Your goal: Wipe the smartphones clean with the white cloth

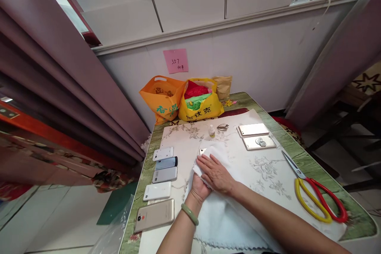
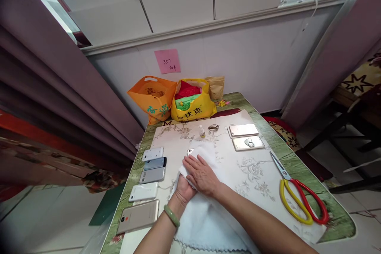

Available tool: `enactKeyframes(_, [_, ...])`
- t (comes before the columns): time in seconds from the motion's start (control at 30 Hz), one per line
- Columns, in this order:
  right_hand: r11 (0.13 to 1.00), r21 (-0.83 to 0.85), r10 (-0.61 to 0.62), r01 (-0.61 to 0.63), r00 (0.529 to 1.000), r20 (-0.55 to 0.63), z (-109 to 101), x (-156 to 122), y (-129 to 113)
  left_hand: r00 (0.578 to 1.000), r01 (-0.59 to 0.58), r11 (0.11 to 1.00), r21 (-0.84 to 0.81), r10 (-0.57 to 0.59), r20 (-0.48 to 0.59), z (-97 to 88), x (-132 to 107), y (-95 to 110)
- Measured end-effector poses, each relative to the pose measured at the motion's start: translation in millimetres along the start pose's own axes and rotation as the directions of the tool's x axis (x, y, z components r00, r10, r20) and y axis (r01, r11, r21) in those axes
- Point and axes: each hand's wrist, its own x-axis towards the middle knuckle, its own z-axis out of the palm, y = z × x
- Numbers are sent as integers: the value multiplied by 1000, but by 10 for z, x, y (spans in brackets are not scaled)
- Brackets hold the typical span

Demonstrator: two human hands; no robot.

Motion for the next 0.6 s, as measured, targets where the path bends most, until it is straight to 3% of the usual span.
enactKeyframes(0.17, [964,-130,233,-233,972,-14,70,187,202,999,36,996,79,-38,20,274,-31,-14])
enactKeyframes(0.27, [913,-186,355,-363,932,-80,74,108,310,998,67,994,86,-68,9,367,-73,-19])
enactKeyframes(0.47, [935,-268,202,-233,969,-139,69,-329,162,995,-1,999,47,6,-102,352,-90,5])
enactKeyframes(0.6, [969,-173,145,-174,975,-170,73,-463,92,993,-19,998,67,27,-115,333,-78,17])
